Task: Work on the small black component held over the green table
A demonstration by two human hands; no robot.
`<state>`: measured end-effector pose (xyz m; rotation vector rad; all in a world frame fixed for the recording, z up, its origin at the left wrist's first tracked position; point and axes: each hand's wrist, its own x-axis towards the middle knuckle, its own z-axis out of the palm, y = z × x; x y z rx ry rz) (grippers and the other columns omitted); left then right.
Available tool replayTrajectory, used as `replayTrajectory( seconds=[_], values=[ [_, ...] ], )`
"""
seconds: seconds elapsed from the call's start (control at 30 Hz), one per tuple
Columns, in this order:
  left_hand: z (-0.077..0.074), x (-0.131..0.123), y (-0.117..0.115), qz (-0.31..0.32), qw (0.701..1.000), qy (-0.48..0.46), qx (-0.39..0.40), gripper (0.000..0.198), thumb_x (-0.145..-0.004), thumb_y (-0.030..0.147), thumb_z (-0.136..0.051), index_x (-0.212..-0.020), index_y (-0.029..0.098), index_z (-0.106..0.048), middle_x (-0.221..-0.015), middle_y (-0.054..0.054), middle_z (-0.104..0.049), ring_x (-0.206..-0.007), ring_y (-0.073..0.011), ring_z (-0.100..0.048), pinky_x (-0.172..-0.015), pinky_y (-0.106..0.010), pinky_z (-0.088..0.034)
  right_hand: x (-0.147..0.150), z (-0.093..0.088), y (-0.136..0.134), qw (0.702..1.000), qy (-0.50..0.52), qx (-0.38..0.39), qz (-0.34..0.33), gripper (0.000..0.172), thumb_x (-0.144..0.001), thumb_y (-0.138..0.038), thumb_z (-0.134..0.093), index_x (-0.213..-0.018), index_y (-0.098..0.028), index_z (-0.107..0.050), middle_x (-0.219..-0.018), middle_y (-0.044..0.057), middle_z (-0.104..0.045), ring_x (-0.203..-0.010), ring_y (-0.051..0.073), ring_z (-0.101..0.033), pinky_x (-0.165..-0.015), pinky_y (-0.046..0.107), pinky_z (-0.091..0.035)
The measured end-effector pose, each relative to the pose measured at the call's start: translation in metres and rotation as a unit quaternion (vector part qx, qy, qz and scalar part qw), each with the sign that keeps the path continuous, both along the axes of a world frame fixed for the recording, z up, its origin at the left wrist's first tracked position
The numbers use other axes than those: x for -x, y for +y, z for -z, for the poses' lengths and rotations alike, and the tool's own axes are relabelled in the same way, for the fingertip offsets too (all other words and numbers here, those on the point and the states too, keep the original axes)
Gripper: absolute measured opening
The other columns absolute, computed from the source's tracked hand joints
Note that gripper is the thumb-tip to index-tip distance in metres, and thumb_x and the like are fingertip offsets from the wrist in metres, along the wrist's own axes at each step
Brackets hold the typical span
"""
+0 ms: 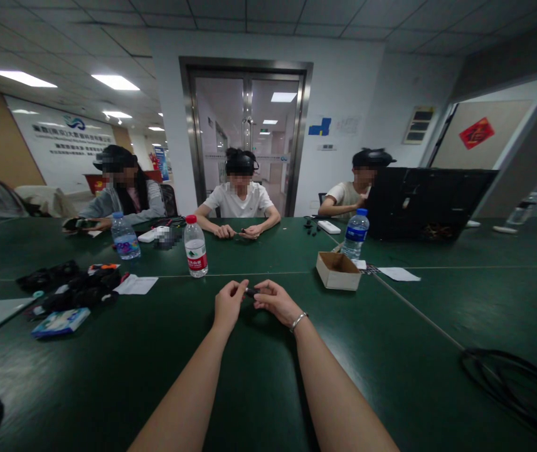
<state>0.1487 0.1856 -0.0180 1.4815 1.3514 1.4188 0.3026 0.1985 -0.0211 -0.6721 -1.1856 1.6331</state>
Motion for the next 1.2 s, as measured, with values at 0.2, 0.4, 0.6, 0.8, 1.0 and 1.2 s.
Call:
replayTrajectory(
  seconds=[0.2,0.4,0.6,0.8,1.0,1.2],
  values=[
    [0.0012,-0.001,0.0057,0.026,0.997,-0.048,-0.051,0.033,-0.074,0.047,-0.056,-0.086,0.017,-0.065,-0.083,-0.005,-0.062,-0.074,-0.0167,-0.057,-0.063,-0.025,-0.044,-0.0015,-0.0013,-0.0004,0.999,0.01,0.03,0.011,0.038,-0.06,-0.028,-0.08,-0.086,-0.015,-0.056,-0.065,0.0,-0.062,-0.059,0.016,-0.064,-0.061,0.027,-0.052],
    [0.0009,-0.0012,0.0087,0.07,0.989,-0.109,-0.068,0.035,-0.072,0.04,-0.061,-0.097,0.016,-0.062,-0.092,-0.008,-0.064,-0.086,-0.0188,-0.059,-0.08,-0.031,-0.045,-0.001,-0.001,0.0012,0.998,0.016,0.066,0.016,0.034,-0.066,-0.031,-0.076,-0.084,-0.012,-0.056,-0.066,0.004,-0.063,-0.057,0.015,-0.065,-0.06,0.025,-0.055],
    [0.0018,-0.0015,0.0095,0.107,0.984,-0.131,-0.061,0.038,-0.071,0.039,-0.063,-0.101,0.016,-0.061,-0.097,-0.008,-0.064,-0.088,-0.0192,-0.059,-0.076,-0.029,-0.047,-0.0006,-0.0015,0.0025,0.993,0.043,0.098,0.04,0.024,-0.076,-0.029,-0.07,-0.081,-0.011,-0.055,-0.06,0.004,-0.061,-0.056,0.015,-0.065,-0.056,0.023,-0.055],
    [-0.0016,0.0,0.0074,0.093,0.99,-0.104,-0.029,0.037,-0.067,0.041,-0.065,-0.092,0.014,-0.064,-0.091,-0.008,-0.065,-0.08,-0.0192,-0.06,-0.064,-0.026,-0.046,-0.0008,0.0034,0.0058,0.995,0.036,0.087,0.044,0.024,-0.077,-0.029,-0.069,-0.08,-0.01,-0.055,-0.061,0.006,-0.062,-0.056,0.016,-0.065,-0.056,0.025,-0.056],
    [0.0007,0.0038,0.0067,0.082,0.994,-0.072,-0.005,0.039,-0.065,0.046,-0.065,-0.086,0.013,-0.064,-0.085,-0.009,-0.065,-0.077,-0.0205,-0.06,-0.059,-0.026,-0.045,-0.0014,0.0066,0.0064,0.997,0.005,0.055,0.051,0.026,-0.073,-0.03,-0.072,-0.081,-0.01,-0.057,-0.059,0.005,-0.062,-0.053,0.016,-0.064,-0.055,0.025,-0.055],
    [0.0064,0.0077,0.0086,0.08,0.996,-0.03,0.01,0.037,-0.066,0.047,-0.062,-0.082,0.013,-0.063,-0.078,-0.007,-0.064,-0.071,-0.0186,-0.058,-0.057,-0.025,-0.043,-0.0022,0.0076,0.0072,0.997,0.001,0.037,0.061,0.03,-0.067,-0.033,-0.076,-0.08,-0.01,-0.06,-0.055,0.003,-0.06,-0.049,0.014,-0.061,-0.05,0.022,-0.052]
  ],
)
